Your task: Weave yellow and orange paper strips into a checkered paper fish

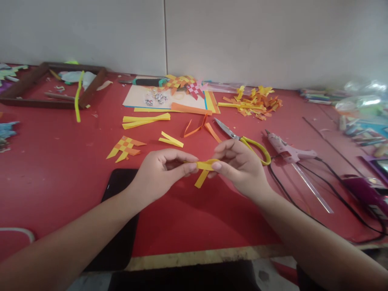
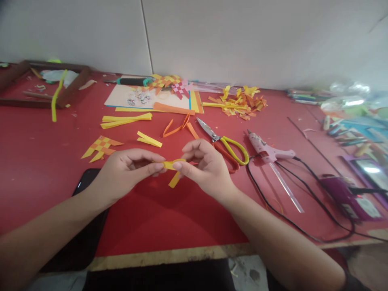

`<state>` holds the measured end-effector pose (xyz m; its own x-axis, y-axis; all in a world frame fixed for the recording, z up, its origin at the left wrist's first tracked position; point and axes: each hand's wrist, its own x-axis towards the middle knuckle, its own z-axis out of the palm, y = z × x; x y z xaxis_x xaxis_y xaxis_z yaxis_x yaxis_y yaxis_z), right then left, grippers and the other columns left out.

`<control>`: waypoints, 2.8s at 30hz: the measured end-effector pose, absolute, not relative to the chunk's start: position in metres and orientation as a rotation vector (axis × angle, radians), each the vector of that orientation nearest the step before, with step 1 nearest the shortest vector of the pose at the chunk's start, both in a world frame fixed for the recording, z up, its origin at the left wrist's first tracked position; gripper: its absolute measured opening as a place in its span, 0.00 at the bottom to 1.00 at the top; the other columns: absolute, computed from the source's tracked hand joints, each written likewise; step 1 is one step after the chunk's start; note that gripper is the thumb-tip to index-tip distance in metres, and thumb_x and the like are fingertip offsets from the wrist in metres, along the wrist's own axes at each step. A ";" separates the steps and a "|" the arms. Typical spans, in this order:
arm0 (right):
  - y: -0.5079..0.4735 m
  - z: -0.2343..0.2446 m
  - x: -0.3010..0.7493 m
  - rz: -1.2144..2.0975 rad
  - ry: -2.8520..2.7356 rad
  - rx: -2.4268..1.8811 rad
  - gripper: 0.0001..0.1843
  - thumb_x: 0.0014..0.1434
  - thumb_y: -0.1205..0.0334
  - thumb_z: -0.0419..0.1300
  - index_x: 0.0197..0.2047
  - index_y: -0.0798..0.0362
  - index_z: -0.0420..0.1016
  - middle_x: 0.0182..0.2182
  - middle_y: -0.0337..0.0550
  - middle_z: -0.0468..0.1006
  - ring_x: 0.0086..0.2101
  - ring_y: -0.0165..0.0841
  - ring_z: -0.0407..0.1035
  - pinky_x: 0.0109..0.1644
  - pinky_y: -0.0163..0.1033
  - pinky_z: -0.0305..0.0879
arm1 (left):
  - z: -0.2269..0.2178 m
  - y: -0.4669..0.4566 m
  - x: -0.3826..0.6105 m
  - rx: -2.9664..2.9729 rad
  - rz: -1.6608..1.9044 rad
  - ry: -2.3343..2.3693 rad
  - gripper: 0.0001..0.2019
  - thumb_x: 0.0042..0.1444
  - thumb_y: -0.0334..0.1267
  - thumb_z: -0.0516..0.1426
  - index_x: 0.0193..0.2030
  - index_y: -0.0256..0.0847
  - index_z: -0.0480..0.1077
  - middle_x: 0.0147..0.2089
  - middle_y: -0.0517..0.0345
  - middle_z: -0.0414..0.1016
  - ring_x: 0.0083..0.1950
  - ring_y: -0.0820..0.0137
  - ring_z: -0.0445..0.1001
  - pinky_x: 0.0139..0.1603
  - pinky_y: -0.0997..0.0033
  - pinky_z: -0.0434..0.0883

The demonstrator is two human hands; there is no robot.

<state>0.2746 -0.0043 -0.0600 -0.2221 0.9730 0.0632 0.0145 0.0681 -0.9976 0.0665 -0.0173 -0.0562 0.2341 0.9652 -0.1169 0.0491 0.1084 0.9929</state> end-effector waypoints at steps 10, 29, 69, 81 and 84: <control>-0.001 -0.062 0.277 1.197 -1.414 -1.121 0.16 0.51 0.55 0.71 0.35 0.51 0.69 0.28 0.36 0.75 0.26 0.29 0.76 0.33 0.35 0.79 | -0.062 -0.015 0.066 1.116 0.962 1.117 0.12 0.53 0.43 0.67 0.43 0.42 0.79 0.37 0.54 0.84 0.41 0.64 0.83 0.42 0.68 0.79; 0.000 -0.067 0.280 0.925 -1.777 -1.233 0.06 0.63 0.61 0.58 0.35 0.51 0.65 0.28 0.36 0.73 0.29 0.28 0.72 0.34 0.35 0.68 | -0.066 -0.011 0.067 1.101 0.931 1.127 0.12 0.53 0.42 0.66 0.43 0.41 0.75 0.34 0.59 0.78 0.35 0.71 0.77 0.35 0.73 0.75; -0.010 -0.073 0.268 0.212 -2.542 -1.034 0.09 0.66 0.61 0.56 0.42 0.49 0.79 0.42 0.39 0.81 0.43 0.37 0.65 0.45 0.46 0.47 | -0.059 0.012 0.035 2.439 0.654 1.684 0.18 0.64 0.48 0.54 0.56 0.42 0.72 0.55 0.47 0.74 0.58 0.54 0.71 0.57 0.54 0.68; -0.008 -0.072 0.269 0.245 -2.491 -1.052 0.08 0.65 0.63 0.57 0.38 0.49 0.78 0.43 0.38 0.83 0.47 0.38 0.69 0.52 0.48 0.48 | -0.065 0.014 0.038 2.315 0.521 1.493 0.15 0.64 0.32 0.51 0.52 0.39 0.75 0.45 0.50 0.79 0.45 0.60 0.77 0.48 0.56 0.74; -0.007 -0.072 0.271 0.274 -2.487 -1.071 0.08 0.65 0.63 0.56 0.39 0.49 0.77 0.44 0.38 0.83 0.47 0.38 0.69 0.54 0.50 0.48 | -0.060 0.011 0.040 1.894 0.541 1.393 0.13 0.60 0.35 0.56 0.50 0.41 0.73 0.42 0.53 0.80 0.42 0.64 0.79 0.42 0.64 0.77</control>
<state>0.2708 -0.0075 -0.0715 -0.6167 0.7289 0.2972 0.6468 0.6844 -0.3365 0.0401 0.0111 -0.0605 0.3300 0.9408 -0.0775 0.6419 -0.1635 0.7492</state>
